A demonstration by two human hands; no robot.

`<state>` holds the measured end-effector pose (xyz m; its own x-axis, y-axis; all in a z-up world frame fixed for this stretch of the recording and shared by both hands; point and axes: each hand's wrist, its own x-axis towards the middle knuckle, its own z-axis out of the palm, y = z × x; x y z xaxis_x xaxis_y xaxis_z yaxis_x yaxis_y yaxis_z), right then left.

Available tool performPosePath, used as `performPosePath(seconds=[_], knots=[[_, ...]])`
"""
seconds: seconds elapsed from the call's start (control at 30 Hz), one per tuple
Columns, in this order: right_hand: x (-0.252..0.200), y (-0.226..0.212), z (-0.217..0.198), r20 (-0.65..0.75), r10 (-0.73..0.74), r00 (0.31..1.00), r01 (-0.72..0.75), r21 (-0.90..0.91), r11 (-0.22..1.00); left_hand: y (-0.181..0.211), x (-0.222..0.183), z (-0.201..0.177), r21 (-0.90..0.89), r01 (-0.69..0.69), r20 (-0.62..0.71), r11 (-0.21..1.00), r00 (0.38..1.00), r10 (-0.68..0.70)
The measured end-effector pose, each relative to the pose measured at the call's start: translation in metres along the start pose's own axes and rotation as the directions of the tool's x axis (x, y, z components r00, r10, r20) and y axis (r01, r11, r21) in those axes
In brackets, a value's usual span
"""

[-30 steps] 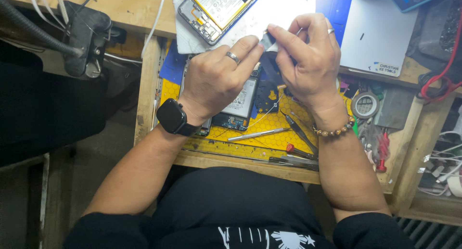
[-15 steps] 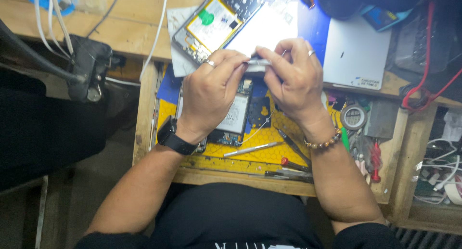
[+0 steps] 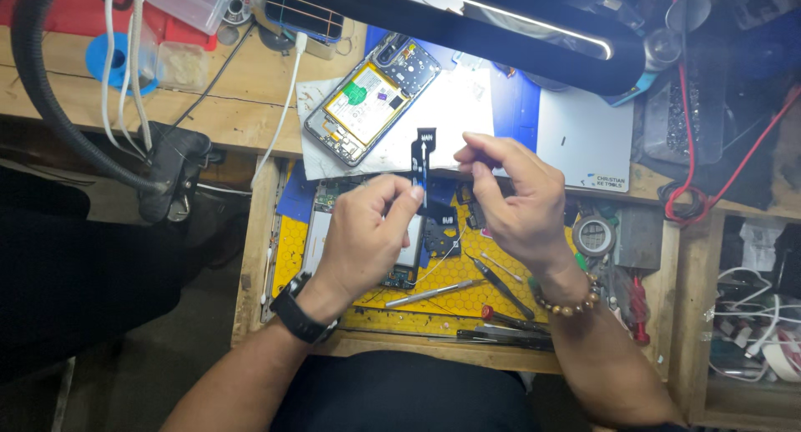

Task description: The person repairs a smartphone by removing the back cover, disconnecting the battery, and replacing the internal battery pack. They use a plastic pry tool to open the device and a screwdriver to remove screws. The person then connects a charging cable to test the device and reassembles the back cover.

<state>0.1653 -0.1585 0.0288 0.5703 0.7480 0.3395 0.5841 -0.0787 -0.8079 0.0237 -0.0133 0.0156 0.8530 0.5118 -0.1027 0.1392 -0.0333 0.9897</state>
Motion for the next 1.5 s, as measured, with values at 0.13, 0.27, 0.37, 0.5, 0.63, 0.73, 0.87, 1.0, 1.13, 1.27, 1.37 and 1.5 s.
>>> performPosePath(seconds=[0.13, 0.27, 0.37, 0.5, 0.63, 0.73, 0.87, 1.0, 1.13, 1.27, 1.37, 1.5], knots=[[-0.018, -0.003, 0.002, 0.085, 0.233, 0.969, -0.248, 0.284, 0.926, -0.004, -0.018, 0.0, 0.036, 0.052, 0.029, 0.998, 0.998, -0.053], [-0.045, 0.005, 0.021, 0.228, 0.41, 0.883, -0.468, 0.389, 0.793, -0.022, -0.035, 0.0, 0.116, 0.067, 0.064, 0.991, 0.995, -0.075], [-0.061, 0.015, 0.038, 0.31, 0.505, 0.805, -0.592, 0.372, 0.715, -0.035, -0.045, -0.001, 0.27, 0.006, 0.066, 0.963, 0.998, -0.024], [-0.069, 0.025, 0.056, 0.346, 0.568, 0.747, -0.665, 0.365, 0.652, -0.046, -0.053, -0.005, 0.51, -0.105, 0.059, 0.854, 0.994, 0.087], [-0.066, 0.027, 0.065, 0.323, 0.576, 0.751, -0.659, 0.316, 0.683, -0.048, -0.049, -0.009, 0.544, -0.098, 0.034, 0.833, 0.995, 0.094], [-0.063, 0.025, 0.066, 0.307, 0.582, 0.753, -0.655, 0.269, 0.706, -0.045, -0.045, -0.01, 0.613, -0.11, 0.011, 0.782, 0.991, 0.131], [-0.061, 0.022, 0.067, 0.306, 0.553, 0.775, -0.625, 0.237, 0.744, -0.043, -0.039, -0.01, 0.748, -0.165, 0.044, 0.643, 0.979, 0.201], [-0.063, 0.019, 0.065, 0.285, 0.5, 0.818, -0.558, 0.181, 0.81, -0.047, -0.034, -0.01, 0.792, -0.241, 0.085, 0.561, 0.954, 0.289], [-0.062, 0.014, 0.063, 0.274, 0.448, 0.851, -0.505, 0.197, 0.84, -0.049, -0.032, -0.012, 0.81, -0.223, 0.092, 0.542, 0.962, 0.257], [-0.058, 0.004, 0.049, 0.168, 0.412, 0.895, -0.413, -0.03, 0.91, -0.049, -0.033, -0.015, 0.805, -0.191, 0.095, 0.561, 0.976, 0.196], [-0.055, 0.002, 0.039, 0.112, 0.441, 0.89, -0.427, -0.131, 0.895, -0.046, -0.039, -0.018, 0.803, -0.179, 0.063, 0.569, 0.974, 0.218], [-0.057, 0.011, 0.037, 0.195, 0.64, 0.743, -0.663, 0.079, 0.745, -0.046, -0.044, -0.021, 0.78, -0.107, 0.032, 0.617, 0.991, 0.132]])
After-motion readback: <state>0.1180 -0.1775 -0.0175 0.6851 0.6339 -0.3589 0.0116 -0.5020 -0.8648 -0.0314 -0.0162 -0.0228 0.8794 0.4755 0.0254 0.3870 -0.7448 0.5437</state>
